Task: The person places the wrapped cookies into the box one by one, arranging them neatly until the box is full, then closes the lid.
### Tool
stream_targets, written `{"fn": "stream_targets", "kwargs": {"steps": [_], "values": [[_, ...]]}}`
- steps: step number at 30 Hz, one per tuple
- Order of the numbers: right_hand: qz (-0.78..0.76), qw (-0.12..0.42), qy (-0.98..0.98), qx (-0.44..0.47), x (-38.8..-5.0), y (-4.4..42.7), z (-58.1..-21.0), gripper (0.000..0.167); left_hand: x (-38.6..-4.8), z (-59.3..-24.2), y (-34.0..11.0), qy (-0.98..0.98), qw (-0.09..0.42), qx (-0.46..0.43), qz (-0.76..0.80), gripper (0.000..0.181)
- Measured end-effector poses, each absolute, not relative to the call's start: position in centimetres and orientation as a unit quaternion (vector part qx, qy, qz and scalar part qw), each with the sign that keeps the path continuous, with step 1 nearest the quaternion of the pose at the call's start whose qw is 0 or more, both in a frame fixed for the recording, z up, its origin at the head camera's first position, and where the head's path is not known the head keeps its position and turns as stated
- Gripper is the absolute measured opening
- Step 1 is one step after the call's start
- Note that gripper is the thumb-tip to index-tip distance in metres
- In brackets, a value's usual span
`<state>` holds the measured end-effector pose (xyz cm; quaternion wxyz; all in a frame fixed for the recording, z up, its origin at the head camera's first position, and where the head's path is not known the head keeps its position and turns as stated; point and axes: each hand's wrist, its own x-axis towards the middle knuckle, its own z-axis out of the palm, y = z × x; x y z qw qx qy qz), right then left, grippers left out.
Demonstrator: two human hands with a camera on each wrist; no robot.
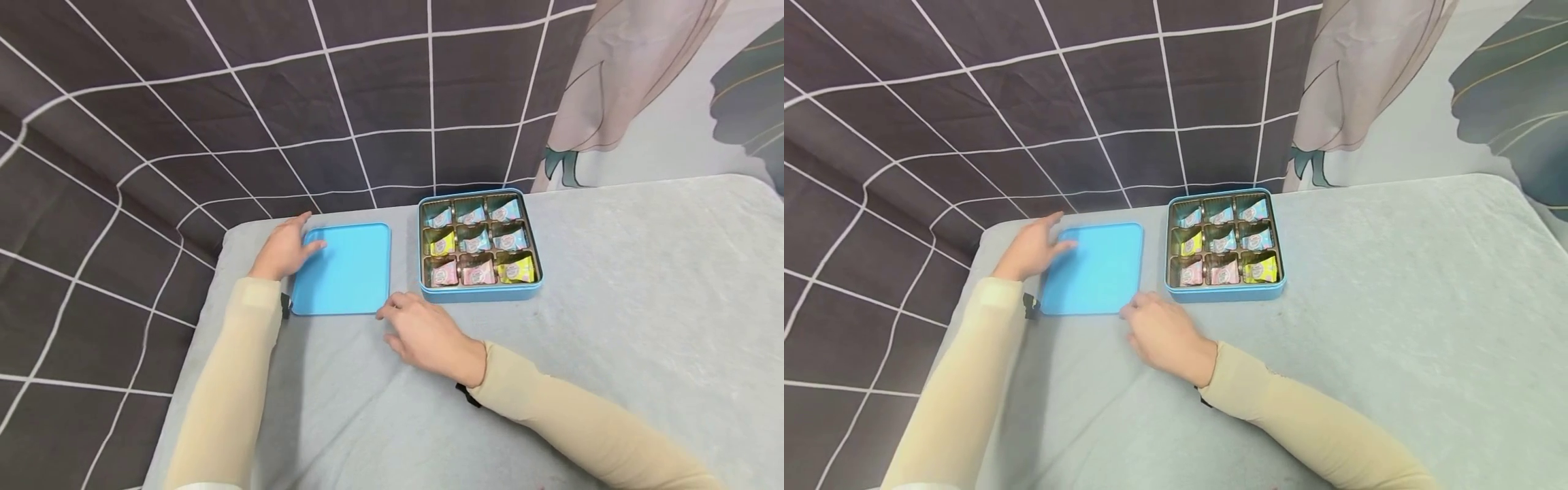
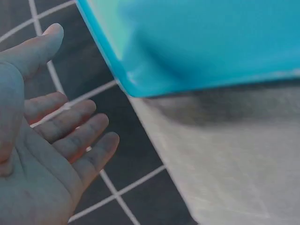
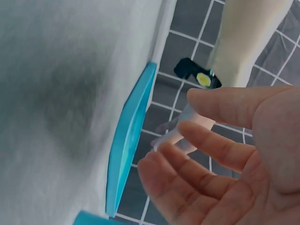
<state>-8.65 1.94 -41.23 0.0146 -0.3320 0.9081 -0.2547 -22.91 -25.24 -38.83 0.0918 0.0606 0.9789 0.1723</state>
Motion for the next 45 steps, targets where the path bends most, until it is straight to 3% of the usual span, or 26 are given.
{"fn": "stream_targets", "kwargs": {"steps": [8, 15, 26, 35, 41, 45], "values": [[-0.241, 0.035, 0.915, -0.32, -8.7, 1.0, -41.8, 0.039, -23.8, -39.5, -26.1, 0.983, 0.113, 0.045, 0.135, 0.073], [-0.233, 0.095, 0.909, -0.333, -9.3, 0.5, -42.4, 0.051, -23.8, -40.1, -26.1, 0.983, 0.145, 0.031, 0.104, 0.062], [-0.23, 0.102, 0.901, -0.355, -10.0, 0.3, -42.7, 0.04, -23.4, -41.0, -26.5, 0.98, 0.157, 0.022, 0.118, 0.056], [-0.294, 0.093, 0.895, -0.322, -10.2, 0.4, -43.0, 0.034, -22.9, -40.9, -27.3, 0.975, 0.17, 0.011, 0.145, 0.051], [-0.332, 0.086, 0.898, -0.275, -10.1, 0.5, -43.0, 0.053, -22.3, -40.9, -28.1, 0.97, 0.17, 0.023, 0.174, 0.051], [-0.354, 0.111, 0.901, -0.224, -10.2, 0.4, -42.7, 0.065, -22.0, -41.1, -28.6, 0.963, 0.165, 0.041, 0.21, 0.052]]}}
